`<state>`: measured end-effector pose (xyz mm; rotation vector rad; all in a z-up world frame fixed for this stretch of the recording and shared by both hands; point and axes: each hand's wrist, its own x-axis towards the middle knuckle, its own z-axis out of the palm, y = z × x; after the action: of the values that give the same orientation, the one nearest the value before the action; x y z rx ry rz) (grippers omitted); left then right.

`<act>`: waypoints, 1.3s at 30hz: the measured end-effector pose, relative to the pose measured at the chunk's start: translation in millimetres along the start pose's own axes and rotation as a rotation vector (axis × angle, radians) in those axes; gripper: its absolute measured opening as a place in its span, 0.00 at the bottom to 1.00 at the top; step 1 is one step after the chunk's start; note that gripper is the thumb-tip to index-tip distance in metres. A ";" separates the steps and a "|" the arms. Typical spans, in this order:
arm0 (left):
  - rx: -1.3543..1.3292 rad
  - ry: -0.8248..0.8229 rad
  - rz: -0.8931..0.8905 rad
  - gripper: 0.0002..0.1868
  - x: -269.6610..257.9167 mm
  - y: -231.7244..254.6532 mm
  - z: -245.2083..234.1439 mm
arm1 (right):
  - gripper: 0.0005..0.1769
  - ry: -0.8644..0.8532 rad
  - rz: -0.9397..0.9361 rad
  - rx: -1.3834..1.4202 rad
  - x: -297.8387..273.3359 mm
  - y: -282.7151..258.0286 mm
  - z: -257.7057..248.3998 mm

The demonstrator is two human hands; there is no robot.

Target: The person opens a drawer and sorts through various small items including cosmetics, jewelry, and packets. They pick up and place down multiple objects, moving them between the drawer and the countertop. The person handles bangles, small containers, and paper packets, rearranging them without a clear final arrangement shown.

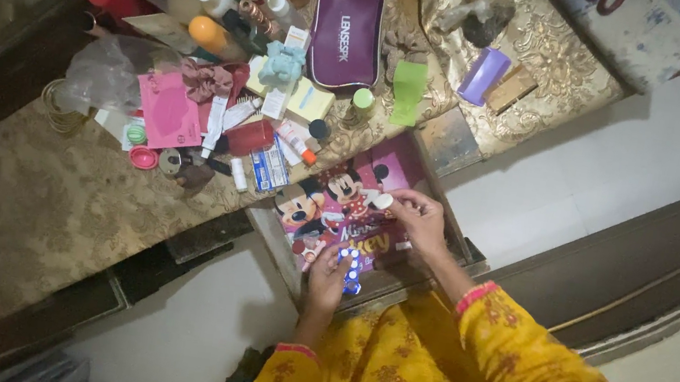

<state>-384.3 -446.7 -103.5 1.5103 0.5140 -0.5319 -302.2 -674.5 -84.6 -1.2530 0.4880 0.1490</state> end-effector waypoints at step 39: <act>-0.697 0.524 -0.048 0.25 113.7 147.5 -431.7 | 0.13 -0.069 -0.153 -0.742 47.2 13.8 516.2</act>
<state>-198.6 -17.1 -58.3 0.9463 1.0219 0.0382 -124.8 -194.5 -0.6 -1.9962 0.2750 0.2559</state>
